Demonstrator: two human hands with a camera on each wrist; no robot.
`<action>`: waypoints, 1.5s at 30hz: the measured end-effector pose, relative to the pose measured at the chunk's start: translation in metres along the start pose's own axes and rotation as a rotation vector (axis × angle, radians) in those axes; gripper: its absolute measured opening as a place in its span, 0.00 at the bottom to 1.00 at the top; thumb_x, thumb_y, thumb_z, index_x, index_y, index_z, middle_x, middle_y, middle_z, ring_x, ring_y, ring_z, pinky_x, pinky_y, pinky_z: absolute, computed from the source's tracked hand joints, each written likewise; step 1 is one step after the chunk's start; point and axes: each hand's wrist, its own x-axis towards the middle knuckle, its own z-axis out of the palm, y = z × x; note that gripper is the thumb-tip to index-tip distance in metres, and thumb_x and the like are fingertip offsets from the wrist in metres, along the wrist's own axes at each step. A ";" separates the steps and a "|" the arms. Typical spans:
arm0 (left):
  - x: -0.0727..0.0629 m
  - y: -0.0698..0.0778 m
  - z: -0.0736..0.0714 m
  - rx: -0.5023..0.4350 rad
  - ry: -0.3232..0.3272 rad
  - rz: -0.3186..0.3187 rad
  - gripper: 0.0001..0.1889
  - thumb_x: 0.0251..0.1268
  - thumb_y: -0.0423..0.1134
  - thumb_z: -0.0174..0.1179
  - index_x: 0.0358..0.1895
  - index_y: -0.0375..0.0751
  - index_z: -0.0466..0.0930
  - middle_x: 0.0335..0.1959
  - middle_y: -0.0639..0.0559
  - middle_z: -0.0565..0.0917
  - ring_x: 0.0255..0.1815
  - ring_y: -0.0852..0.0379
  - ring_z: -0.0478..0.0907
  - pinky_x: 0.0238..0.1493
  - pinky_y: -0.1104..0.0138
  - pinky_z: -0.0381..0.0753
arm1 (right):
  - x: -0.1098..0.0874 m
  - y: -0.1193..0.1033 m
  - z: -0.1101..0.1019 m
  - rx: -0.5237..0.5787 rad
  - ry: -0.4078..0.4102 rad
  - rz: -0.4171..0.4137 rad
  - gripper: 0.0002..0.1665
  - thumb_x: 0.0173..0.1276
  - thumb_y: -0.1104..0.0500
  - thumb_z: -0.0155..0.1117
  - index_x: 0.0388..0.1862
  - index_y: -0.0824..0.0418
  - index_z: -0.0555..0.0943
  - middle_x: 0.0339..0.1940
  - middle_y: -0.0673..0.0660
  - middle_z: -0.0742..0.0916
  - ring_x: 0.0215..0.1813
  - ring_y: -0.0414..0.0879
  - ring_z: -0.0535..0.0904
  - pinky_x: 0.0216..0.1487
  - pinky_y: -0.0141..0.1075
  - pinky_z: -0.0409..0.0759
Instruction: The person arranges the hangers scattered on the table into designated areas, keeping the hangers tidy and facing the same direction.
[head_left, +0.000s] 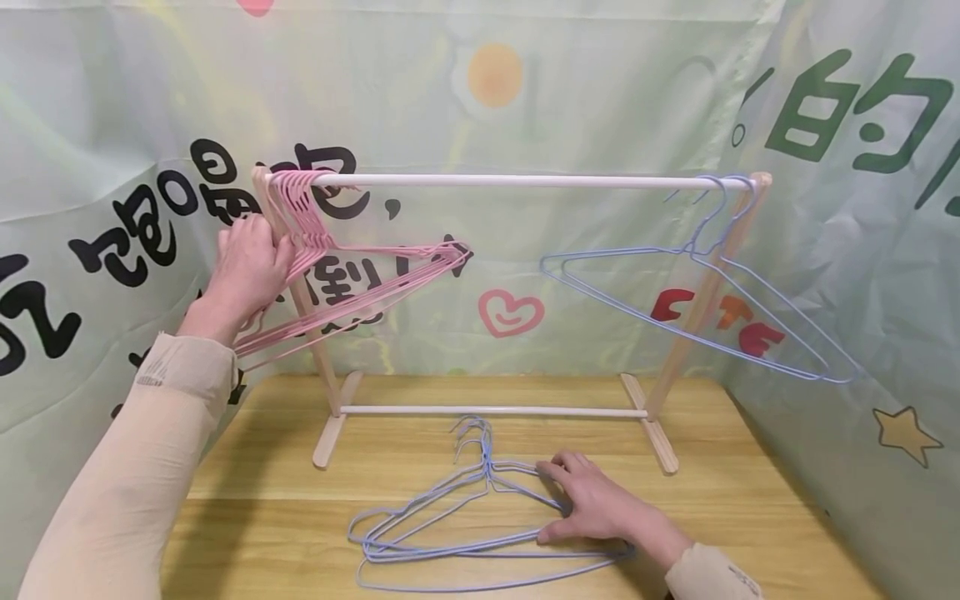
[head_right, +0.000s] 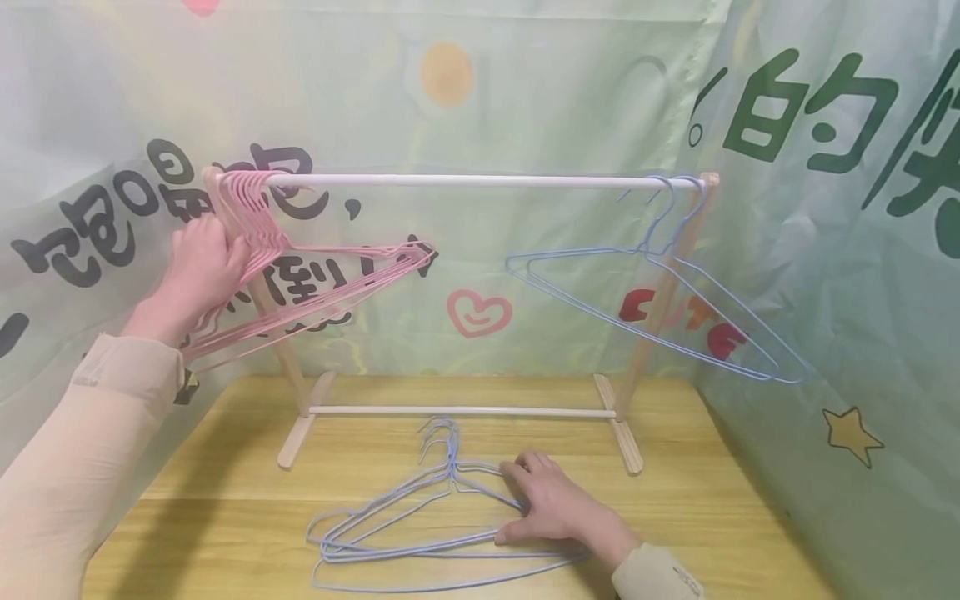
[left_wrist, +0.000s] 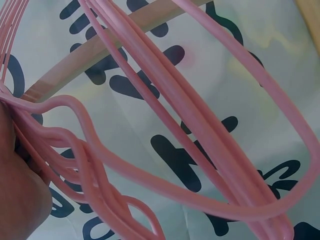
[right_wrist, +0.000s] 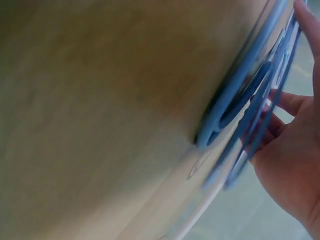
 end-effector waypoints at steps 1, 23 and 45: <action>0.000 0.000 0.000 -0.001 0.001 0.002 0.17 0.80 0.43 0.42 0.32 0.33 0.63 0.36 0.36 0.67 0.45 0.34 0.63 0.52 0.43 0.57 | 0.000 0.000 0.000 0.002 0.005 0.000 0.63 0.53 0.22 0.72 0.76 0.61 0.71 0.58 0.50 0.74 0.57 0.46 0.70 0.56 0.48 0.79; 0.000 0.000 0.002 0.002 -0.016 -0.010 0.17 0.80 0.44 0.41 0.33 0.34 0.63 0.37 0.36 0.68 0.45 0.35 0.62 0.53 0.43 0.57 | 0.005 -0.006 -0.001 -0.209 0.373 -0.149 0.66 0.42 0.26 0.82 0.76 0.56 0.72 0.61 0.53 0.76 0.54 0.43 0.71 0.44 0.38 0.79; 0.000 0.000 0.001 0.007 -0.010 -0.009 0.17 0.80 0.44 0.40 0.34 0.33 0.63 0.37 0.36 0.67 0.46 0.34 0.62 0.53 0.43 0.56 | 0.010 -0.032 0.002 -0.270 0.354 0.032 0.55 0.63 0.18 0.56 0.70 0.59 0.78 0.55 0.53 0.80 0.51 0.44 0.76 0.51 0.44 0.79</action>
